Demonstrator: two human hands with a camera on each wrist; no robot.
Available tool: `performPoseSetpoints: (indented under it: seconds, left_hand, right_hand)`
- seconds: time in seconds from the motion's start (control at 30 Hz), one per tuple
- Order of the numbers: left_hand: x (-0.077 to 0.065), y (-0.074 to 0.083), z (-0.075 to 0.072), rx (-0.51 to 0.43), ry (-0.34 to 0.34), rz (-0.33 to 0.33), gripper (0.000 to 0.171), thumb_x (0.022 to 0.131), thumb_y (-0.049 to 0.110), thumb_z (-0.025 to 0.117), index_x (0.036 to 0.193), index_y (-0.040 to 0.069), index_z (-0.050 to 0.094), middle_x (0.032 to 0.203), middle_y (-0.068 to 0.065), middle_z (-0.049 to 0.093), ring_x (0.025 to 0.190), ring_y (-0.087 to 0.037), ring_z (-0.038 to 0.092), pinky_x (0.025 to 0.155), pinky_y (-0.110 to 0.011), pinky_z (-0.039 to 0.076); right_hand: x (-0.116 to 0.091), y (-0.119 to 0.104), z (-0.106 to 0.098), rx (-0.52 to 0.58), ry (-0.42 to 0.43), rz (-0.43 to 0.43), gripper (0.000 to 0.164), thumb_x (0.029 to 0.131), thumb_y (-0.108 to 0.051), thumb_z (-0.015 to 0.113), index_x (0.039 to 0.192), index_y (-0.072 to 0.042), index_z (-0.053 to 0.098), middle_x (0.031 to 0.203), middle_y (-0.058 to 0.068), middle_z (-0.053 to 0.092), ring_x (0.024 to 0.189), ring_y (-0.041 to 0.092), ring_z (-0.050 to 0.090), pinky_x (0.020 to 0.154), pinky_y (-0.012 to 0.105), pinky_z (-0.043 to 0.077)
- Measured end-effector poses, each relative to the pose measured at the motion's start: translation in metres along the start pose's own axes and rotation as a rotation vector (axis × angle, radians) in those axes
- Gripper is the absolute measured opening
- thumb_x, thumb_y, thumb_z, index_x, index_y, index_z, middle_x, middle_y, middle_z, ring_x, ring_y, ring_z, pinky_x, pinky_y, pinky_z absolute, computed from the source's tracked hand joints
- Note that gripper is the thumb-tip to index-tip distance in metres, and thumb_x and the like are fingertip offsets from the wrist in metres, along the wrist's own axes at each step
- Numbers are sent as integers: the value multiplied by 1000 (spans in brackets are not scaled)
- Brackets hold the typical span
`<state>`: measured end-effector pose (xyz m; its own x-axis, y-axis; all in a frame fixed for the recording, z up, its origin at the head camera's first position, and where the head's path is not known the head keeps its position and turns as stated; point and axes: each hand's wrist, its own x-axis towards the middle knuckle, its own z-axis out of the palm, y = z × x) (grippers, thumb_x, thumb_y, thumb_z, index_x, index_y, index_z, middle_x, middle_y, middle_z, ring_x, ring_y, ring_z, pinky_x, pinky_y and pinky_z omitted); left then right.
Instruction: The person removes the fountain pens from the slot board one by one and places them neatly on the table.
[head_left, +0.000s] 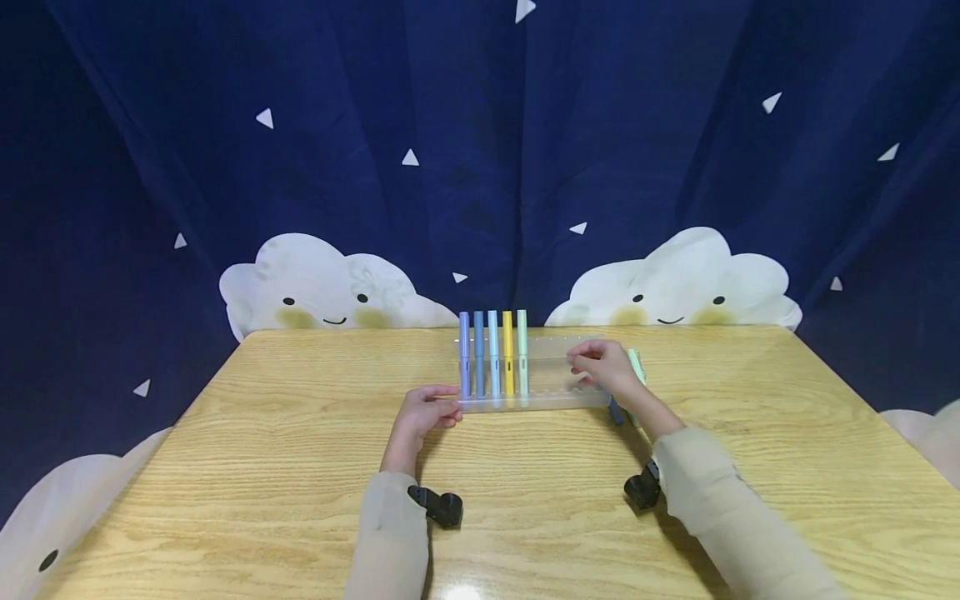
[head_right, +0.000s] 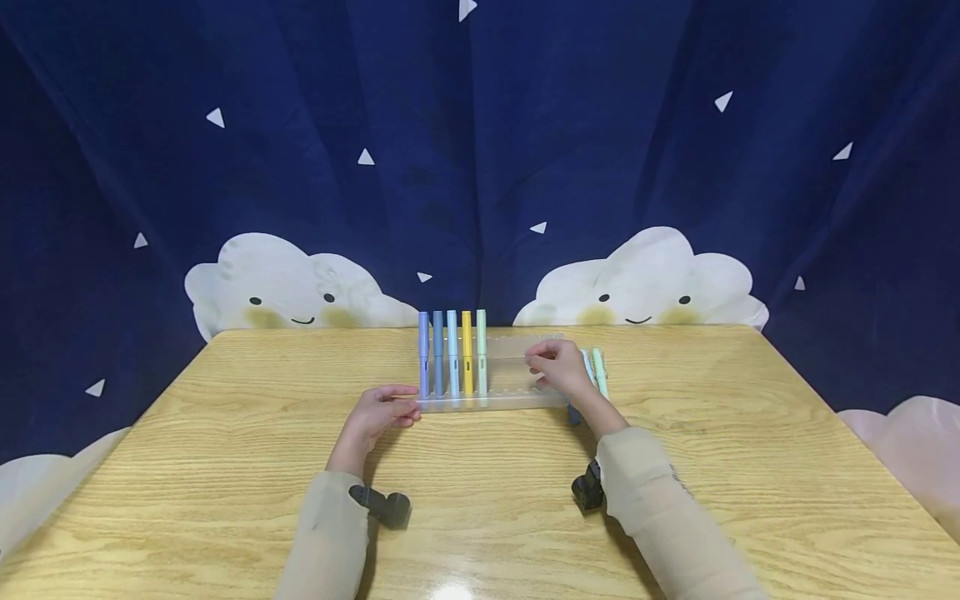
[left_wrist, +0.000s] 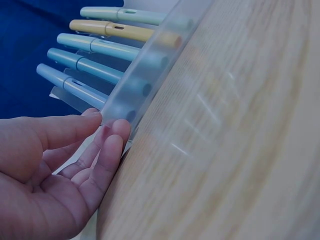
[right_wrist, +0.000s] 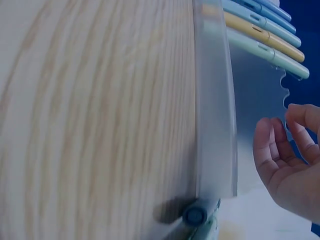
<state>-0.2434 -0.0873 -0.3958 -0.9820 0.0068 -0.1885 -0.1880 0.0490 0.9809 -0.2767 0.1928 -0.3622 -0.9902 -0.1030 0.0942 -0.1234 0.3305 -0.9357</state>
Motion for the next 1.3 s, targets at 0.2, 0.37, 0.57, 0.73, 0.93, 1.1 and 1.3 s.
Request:
performPoseSetpoints:
  seconds: [0.2,0.37,0.57,0.73,0.93,1.1,1.3]
  left_hand:
    - [0,0,0,-3,-4,4,22,82,-6,57,104,-9,59,69,-10,62,58,-13,58,57,-24,51]
    - [0,0,0,-4,-2,-1,21,82,-6,57,104,-9,59,68,-9,62,58,-13,58,57,-24,51]
    - [1,-1,-1,-11,-4,7,21,82,-7,57,103,-9,59,68,-10,62,57,-14,58,56,-24,51]
    - [1,-1,0,-28,-4,9,22,81,-9,57,103,-11,58,68,-10,62,56,-13,58,55,-22,51]
    - [1,0,-1,-29,2,6,22,81,-8,57,103,-10,59,68,-10,62,56,-12,58,54,-21,50]
    - [0,0,-1,-27,-10,-1,23,82,-8,57,105,-10,58,68,-8,62,56,-12,58,54,-21,50]
    - [0,0,0,-26,1,4,22,81,-9,57,103,-10,59,68,-10,62,56,-13,58,54,-22,50]
  right_hand:
    - [4,-4,11,-9,-11,-14,20,85,-2,55,96,15,56,84,20,60,66,11,57,58,31,53]
    - [4,-8,18,-16,-7,-19,20,85,-1,55,96,16,57,84,21,60,67,13,57,57,30,53]
    - [6,-8,27,11,-23,-26,19,85,0,54,96,16,57,82,19,60,70,19,58,58,31,53]
    - [7,-10,34,16,-23,-35,18,83,2,54,95,16,57,78,16,60,74,27,59,59,33,54]
    - [8,-13,41,23,-33,-18,20,83,0,56,96,16,56,83,19,61,80,31,59,62,36,54]
    - [8,-14,47,33,-52,-21,20,84,0,56,95,16,56,86,22,60,81,33,58,63,37,53]
    - [9,-14,52,40,-58,-35,16,82,0,58,91,14,59,77,12,61,70,20,58,60,33,54]
